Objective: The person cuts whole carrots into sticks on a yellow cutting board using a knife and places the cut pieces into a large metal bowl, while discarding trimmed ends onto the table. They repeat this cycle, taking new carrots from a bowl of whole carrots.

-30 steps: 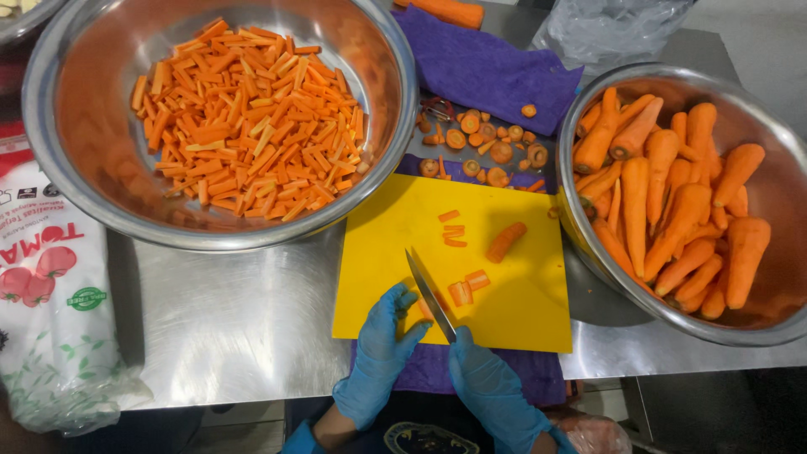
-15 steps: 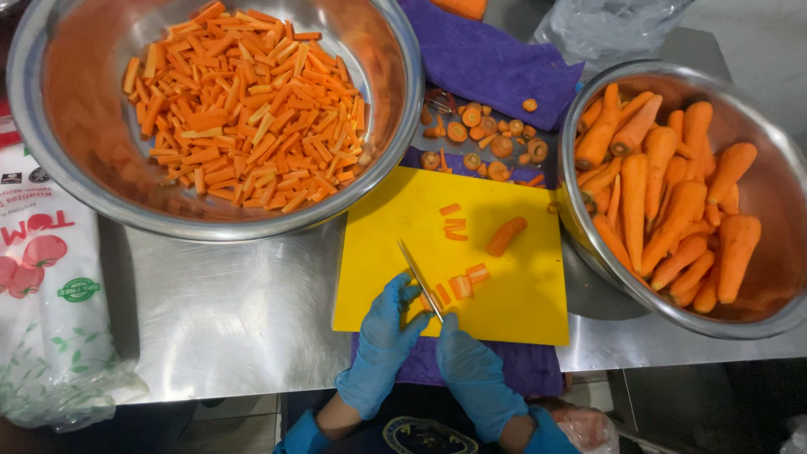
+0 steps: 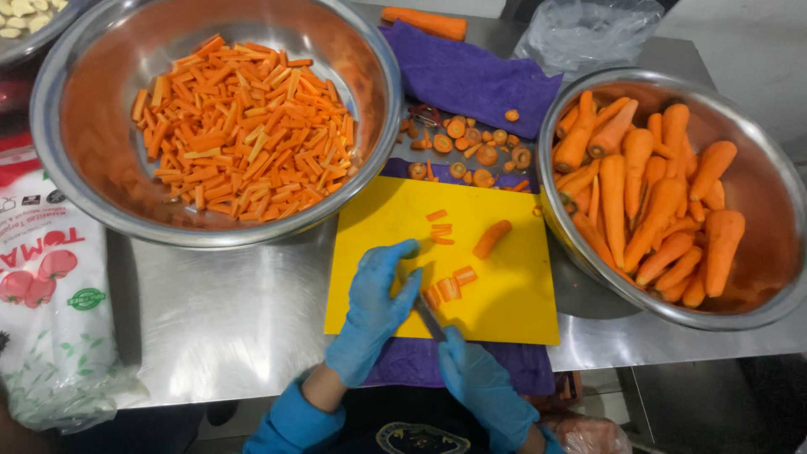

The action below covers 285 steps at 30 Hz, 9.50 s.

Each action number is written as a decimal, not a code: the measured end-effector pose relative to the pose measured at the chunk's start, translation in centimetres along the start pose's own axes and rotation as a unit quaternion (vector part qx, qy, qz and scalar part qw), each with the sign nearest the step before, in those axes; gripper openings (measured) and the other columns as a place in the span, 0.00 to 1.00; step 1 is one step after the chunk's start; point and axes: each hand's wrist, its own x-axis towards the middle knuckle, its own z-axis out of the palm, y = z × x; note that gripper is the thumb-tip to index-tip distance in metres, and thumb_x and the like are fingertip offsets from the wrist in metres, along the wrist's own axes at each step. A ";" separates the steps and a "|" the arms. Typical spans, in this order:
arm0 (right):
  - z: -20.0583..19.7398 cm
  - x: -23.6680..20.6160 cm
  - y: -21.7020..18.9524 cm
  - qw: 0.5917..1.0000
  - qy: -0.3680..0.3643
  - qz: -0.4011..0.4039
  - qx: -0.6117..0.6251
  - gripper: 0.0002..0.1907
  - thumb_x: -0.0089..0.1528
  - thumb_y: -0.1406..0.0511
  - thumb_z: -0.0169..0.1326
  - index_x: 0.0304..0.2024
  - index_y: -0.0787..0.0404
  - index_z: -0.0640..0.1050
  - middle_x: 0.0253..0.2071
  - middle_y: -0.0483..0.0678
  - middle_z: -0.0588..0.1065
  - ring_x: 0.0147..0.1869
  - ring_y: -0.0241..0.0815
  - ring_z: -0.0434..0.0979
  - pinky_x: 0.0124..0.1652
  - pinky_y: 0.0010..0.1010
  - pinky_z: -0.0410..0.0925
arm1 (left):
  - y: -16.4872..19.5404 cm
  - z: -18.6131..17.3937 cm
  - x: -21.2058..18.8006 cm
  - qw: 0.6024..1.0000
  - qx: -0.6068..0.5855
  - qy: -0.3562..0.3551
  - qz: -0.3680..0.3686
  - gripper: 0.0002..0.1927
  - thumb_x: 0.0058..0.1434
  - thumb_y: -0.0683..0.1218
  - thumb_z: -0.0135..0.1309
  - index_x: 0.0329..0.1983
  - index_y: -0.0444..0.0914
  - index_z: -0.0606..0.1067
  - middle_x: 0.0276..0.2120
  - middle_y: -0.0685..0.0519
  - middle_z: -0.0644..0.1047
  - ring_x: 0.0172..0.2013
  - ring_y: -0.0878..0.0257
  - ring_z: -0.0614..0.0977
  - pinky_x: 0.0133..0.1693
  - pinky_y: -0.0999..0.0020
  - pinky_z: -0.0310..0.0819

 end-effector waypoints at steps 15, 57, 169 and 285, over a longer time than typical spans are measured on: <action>0.2 0.3 3.4 0.974 0.129 -0.130 -0.136 0.19 0.65 0.62 0.54 0.55 0.67 0.72 0.20 0.54 0.74 0.22 0.55 0.76 0.22 0.50 0.67 | 0.9 4.9 2.8 0.964 -0.163 -0.175 -0.113 0.20 0.55 0.41 0.60 0.52 0.37 0.76 0.42 0.46 0.81 0.40 0.55 0.86 0.41 0.63 0.80; -1.4 1.9 2.3 0.968 0.125 -0.128 -0.175 0.18 0.65 0.60 0.53 0.54 0.62 0.74 0.21 0.54 0.75 0.24 0.57 0.77 0.23 0.52 0.67 | 4.5 -0.6 5.0 0.988 0.053 -0.121 0.081 0.19 0.58 0.47 0.60 0.53 0.41 0.76 0.48 0.46 0.80 0.48 0.45 0.81 0.48 0.53 0.76; -1.1 1.3 6.3 0.990 0.015 -0.003 -0.140 0.19 0.64 0.60 0.52 0.55 0.63 0.74 0.27 0.55 0.77 0.30 0.55 0.79 0.30 0.49 0.70 | -0.9 4.6 -5.0 0.999 0.037 -0.015 0.006 0.40 0.48 0.47 0.71 0.61 0.32 0.66 0.42 0.47 0.82 0.42 0.48 0.81 0.42 0.54 0.77; 1.4 -0.9 1.6 0.836 0.115 -0.178 -0.507 0.21 0.66 0.71 0.48 0.60 0.78 0.70 0.22 0.48 0.70 0.21 0.42 0.72 0.19 0.37 0.66 | -2.5 2.0 -1.1 0.973 0.128 -0.167 0.095 0.34 0.52 0.34 0.50 0.65 0.39 0.72 0.63 0.46 0.74 0.65 0.45 0.73 0.66 0.46 0.64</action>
